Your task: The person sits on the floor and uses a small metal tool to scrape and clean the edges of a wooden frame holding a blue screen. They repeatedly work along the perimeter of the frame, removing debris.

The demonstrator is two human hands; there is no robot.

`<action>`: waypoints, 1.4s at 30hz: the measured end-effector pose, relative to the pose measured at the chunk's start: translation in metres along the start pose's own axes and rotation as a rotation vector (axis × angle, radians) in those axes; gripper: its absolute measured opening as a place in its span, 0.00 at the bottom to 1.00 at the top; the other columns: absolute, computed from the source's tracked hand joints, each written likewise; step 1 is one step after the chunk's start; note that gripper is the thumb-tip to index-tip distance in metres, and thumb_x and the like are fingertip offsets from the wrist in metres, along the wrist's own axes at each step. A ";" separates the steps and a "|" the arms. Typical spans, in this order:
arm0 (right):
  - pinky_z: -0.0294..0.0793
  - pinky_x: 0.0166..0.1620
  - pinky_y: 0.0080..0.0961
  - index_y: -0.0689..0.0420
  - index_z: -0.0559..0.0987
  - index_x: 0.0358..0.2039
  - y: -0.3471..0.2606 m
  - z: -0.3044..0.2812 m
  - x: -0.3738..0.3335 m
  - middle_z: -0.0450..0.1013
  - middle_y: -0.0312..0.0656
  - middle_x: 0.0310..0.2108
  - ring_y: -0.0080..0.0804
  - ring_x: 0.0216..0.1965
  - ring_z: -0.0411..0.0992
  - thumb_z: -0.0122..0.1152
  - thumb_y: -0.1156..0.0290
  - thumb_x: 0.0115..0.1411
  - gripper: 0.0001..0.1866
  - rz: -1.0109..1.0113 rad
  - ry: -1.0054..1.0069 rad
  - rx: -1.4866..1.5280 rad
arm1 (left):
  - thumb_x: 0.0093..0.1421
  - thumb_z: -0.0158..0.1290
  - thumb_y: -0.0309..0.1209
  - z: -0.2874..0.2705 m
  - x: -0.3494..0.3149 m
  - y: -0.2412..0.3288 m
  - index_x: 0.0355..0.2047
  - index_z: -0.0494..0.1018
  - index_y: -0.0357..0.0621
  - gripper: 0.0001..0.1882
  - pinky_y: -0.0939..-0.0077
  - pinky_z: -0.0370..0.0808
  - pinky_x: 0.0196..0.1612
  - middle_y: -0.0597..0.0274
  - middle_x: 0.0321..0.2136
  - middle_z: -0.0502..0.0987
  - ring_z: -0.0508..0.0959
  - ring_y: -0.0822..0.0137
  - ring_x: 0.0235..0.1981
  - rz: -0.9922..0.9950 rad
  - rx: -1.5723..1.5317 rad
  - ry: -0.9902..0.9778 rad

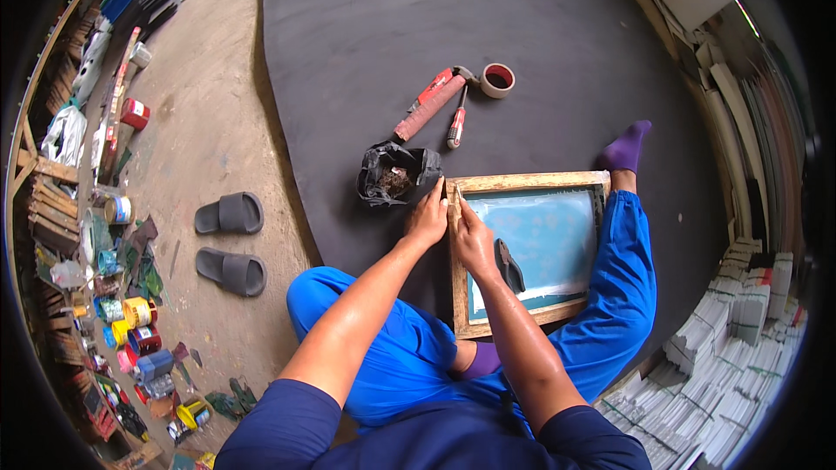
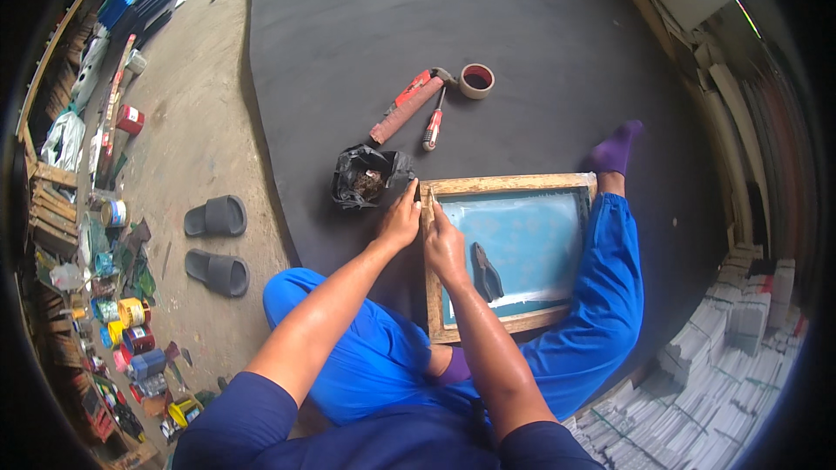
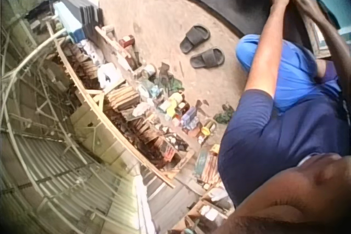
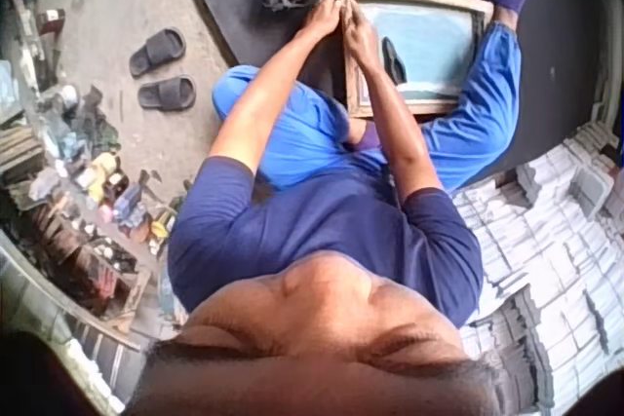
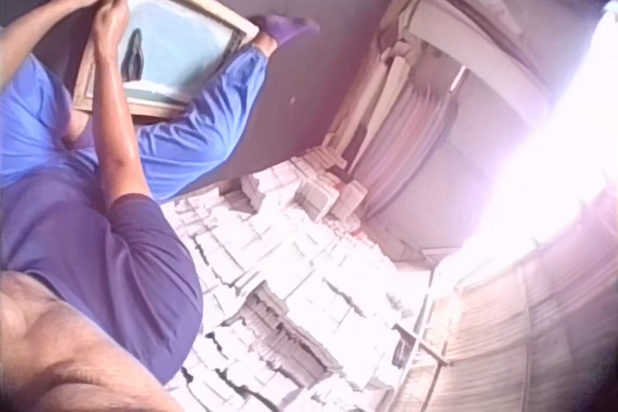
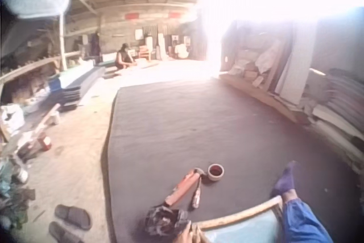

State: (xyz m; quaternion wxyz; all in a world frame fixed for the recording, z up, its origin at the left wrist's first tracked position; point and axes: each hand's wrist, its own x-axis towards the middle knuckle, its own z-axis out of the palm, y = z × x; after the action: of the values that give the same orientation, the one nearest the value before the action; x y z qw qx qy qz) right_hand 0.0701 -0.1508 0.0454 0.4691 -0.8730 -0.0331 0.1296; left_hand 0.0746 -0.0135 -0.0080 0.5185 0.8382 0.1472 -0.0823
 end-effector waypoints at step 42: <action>0.75 0.52 0.54 0.60 0.72 0.63 -0.084 0.021 0.011 0.78 0.67 0.45 0.65 0.50 0.77 0.56 0.65 0.65 0.27 0.363 -0.054 -0.329 | 0.68 0.35 0.24 -0.024 0.031 -0.027 0.76 0.51 0.69 0.37 0.74 0.75 0.23 0.59 0.47 0.71 0.77 0.72 0.23 -0.135 -0.390 -0.395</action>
State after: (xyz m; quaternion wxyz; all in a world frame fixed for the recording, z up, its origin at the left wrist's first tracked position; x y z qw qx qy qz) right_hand 0.0802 -0.0847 0.1020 0.2888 -0.9254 0.0911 0.2280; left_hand 0.0949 0.0240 -0.0295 0.6821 0.6786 0.1119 -0.2485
